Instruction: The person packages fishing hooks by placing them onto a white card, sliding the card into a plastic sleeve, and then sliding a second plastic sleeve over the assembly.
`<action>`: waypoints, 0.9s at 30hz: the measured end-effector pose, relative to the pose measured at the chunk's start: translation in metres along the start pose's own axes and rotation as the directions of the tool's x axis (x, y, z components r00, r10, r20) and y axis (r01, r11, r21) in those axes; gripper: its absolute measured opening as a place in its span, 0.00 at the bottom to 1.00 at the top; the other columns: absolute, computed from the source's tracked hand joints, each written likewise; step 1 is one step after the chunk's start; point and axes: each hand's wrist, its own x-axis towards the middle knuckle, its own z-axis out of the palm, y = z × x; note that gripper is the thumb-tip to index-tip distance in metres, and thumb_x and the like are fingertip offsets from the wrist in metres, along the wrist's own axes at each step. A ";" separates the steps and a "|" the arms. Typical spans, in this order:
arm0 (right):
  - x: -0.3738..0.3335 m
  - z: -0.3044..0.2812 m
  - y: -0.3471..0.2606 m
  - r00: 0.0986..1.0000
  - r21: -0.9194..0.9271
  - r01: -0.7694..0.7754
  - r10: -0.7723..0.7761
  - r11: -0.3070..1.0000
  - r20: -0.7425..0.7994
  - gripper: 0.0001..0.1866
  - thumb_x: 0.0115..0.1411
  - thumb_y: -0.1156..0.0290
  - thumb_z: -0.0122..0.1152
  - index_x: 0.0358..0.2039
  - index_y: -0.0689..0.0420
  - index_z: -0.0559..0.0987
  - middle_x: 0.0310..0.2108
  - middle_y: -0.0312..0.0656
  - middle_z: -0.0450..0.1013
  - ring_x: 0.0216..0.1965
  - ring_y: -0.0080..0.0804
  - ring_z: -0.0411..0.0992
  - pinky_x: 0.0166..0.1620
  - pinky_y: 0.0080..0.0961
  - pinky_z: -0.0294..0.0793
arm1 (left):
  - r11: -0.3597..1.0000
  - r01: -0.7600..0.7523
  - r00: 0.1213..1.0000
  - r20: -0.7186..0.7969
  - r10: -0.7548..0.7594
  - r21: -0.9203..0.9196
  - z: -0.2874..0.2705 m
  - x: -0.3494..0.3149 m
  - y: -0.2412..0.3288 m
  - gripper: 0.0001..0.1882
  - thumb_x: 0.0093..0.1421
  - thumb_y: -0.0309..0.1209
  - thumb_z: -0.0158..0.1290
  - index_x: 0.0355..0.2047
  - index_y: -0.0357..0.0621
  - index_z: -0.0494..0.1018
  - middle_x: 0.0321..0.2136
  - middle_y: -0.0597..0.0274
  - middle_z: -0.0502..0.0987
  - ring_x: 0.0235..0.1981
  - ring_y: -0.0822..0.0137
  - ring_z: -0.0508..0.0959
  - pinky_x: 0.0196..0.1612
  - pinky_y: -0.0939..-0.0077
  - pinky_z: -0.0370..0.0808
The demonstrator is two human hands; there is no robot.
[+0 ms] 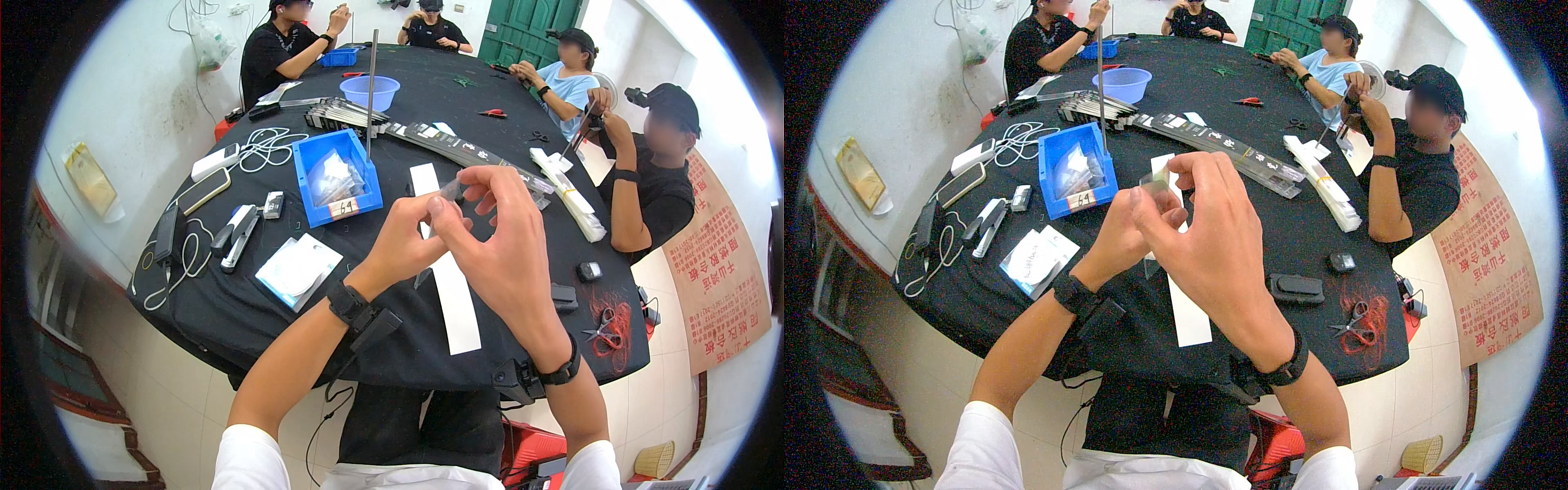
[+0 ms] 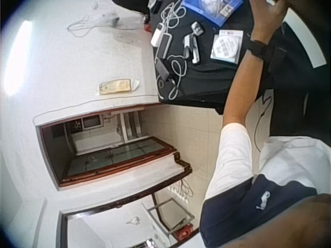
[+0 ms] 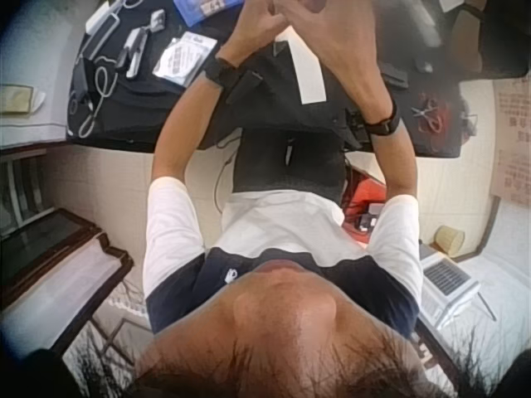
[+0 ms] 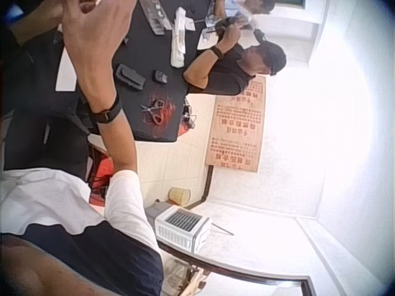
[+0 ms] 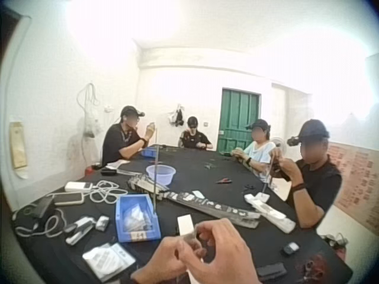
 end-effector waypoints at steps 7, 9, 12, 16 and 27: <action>0.000 0.000 0.001 1.000 -0.004 0.004 -0.004 1.000 -0.001 0.24 0.58 0.57 0.68 0.44 0.65 0.76 0.39 0.49 0.74 0.41 0.43 0.76 0.45 0.36 0.76 | 1.000 -0.012 1.000 0.006 0.012 0.018 -0.001 0.000 -0.002 0.10 0.60 0.31 0.60 0.33 0.35 0.79 0.27 0.59 0.84 0.28 0.73 0.80 0.33 0.76 0.73; 0.000 0.000 0.000 1.000 -0.005 0.007 -0.007 1.000 0.000 0.24 0.58 0.57 0.68 0.44 0.65 0.76 0.39 0.49 0.74 0.41 0.43 0.76 0.45 0.36 0.76 | 1.000 -0.007 1.000 0.009 0.007 0.025 -0.001 0.000 -0.003 0.10 0.60 0.31 0.60 0.33 0.35 0.80 0.27 0.60 0.83 0.27 0.73 0.78 0.32 0.77 0.72; 0.001 0.000 0.000 1.000 -0.005 -0.013 0.013 1.000 0.006 0.24 0.58 0.57 0.68 0.44 0.65 0.76 0.39 0.48 0.74 0.42 0.43 0.76 0.45 0.36 0.76 | 1.000 -0.021 1.000 -0.004 0.021 0.020 0.001 0.000 -0.003 0.09 0.59 0.31 0.60 0.33 0.35 0.80 0.26 0.61 0.82 0.25 0.74 0.76 0.31 0.77 0.70; 0.001 0.000 0.002 1.000 -0.002 0.000 0.000 1.000 0.004 0.25 0.58 0.56 0.68 0.45 0.65 0.76 0.39 0.48 0.73 0.42 0.43 0.76 0.45 0.36 0.76 | 1.000 -0.013 1.000 -0.012 0.012 -0.024 0.001 0.000 -0.005 0.09 0.59 0.30 0.60 0.33 0.35 0.80 0.26 0.62 0.82 0.25 0.74 0.75 0.31 0.77 0.70; 0.001 0.001 0.007 0.989 0.048 0.148 -0.147 0.988 -0.024 0.32 0.55 0.58 0.72 0.59 0.57 0.74 0.44 0.41 0.70 0.40 0.32 0.70 0.39 0.29 0.70 | 0.993 -0.037 0.999 -0.021 0.039 0.115 0.002 0.001 0.002 0.11 0.60 0.31 0.62 0.30 0.35 0.76 0.23 0.61 0.80 0.22 0.74 0.74 0.28 0.74 0.69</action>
